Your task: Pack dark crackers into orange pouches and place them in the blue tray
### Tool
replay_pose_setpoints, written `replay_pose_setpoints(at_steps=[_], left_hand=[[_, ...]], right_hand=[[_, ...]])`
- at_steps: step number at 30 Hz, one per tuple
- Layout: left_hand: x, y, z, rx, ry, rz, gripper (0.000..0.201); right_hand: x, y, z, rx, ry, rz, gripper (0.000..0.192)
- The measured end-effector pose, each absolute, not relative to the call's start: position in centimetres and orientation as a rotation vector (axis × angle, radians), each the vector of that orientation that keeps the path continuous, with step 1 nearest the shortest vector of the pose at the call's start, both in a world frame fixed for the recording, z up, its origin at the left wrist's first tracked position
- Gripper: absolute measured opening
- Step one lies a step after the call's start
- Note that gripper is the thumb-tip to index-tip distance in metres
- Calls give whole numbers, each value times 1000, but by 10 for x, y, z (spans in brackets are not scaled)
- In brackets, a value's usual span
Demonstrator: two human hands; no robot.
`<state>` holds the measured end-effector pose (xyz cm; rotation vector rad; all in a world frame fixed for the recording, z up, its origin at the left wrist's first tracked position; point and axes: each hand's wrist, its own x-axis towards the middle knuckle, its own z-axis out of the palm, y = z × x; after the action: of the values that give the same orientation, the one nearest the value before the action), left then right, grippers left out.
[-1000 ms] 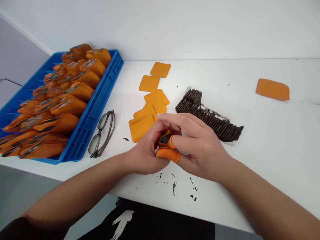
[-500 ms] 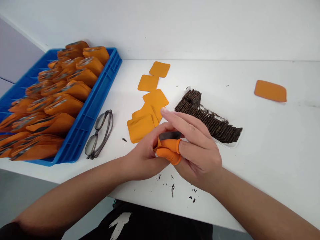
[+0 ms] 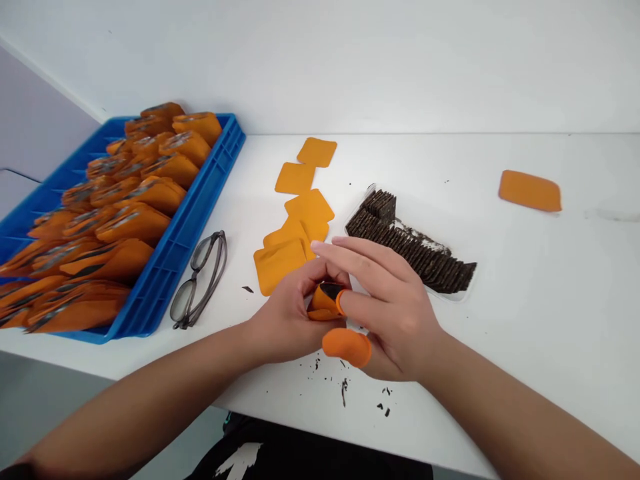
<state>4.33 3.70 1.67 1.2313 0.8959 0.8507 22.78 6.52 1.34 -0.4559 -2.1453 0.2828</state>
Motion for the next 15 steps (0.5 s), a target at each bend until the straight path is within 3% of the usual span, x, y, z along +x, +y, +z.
replay_pose_setpoints(at_steps=[15], left_hand=[[41, 37, 17, 1598, 1169, 1030, 21]], right_hand=[[232, 58, 11, -544, -2057, 91, 55]])
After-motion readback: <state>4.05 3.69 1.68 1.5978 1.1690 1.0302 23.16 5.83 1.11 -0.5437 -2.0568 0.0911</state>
